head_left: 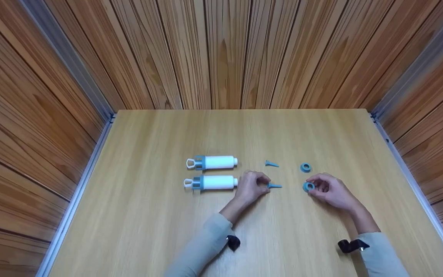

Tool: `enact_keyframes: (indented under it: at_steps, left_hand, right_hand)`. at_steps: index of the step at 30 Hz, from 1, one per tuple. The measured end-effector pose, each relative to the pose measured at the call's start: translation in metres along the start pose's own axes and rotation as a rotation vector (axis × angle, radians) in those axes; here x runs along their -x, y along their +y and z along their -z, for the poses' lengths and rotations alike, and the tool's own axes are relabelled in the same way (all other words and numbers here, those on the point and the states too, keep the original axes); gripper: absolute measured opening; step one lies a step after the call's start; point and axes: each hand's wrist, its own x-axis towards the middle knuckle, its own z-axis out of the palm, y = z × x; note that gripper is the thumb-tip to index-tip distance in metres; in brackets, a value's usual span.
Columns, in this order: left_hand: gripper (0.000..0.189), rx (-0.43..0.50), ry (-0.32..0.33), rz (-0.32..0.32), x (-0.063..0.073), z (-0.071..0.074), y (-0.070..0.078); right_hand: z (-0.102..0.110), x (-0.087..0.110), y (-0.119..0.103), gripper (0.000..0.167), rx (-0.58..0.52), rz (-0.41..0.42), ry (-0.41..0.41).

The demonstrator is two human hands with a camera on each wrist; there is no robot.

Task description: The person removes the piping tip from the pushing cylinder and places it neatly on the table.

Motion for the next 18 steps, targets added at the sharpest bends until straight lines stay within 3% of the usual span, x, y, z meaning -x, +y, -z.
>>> enact_keyframes:
  at_steps: [18]
  left_hand:
    - [0.026, 0.058, -0.059, 0.031, 0.0008, 0.0043, 0.0017]
  right_hand:
    - [0.0035, 0.0008, -0.0041, 0.035, -0.003, -0.029, -0.014]
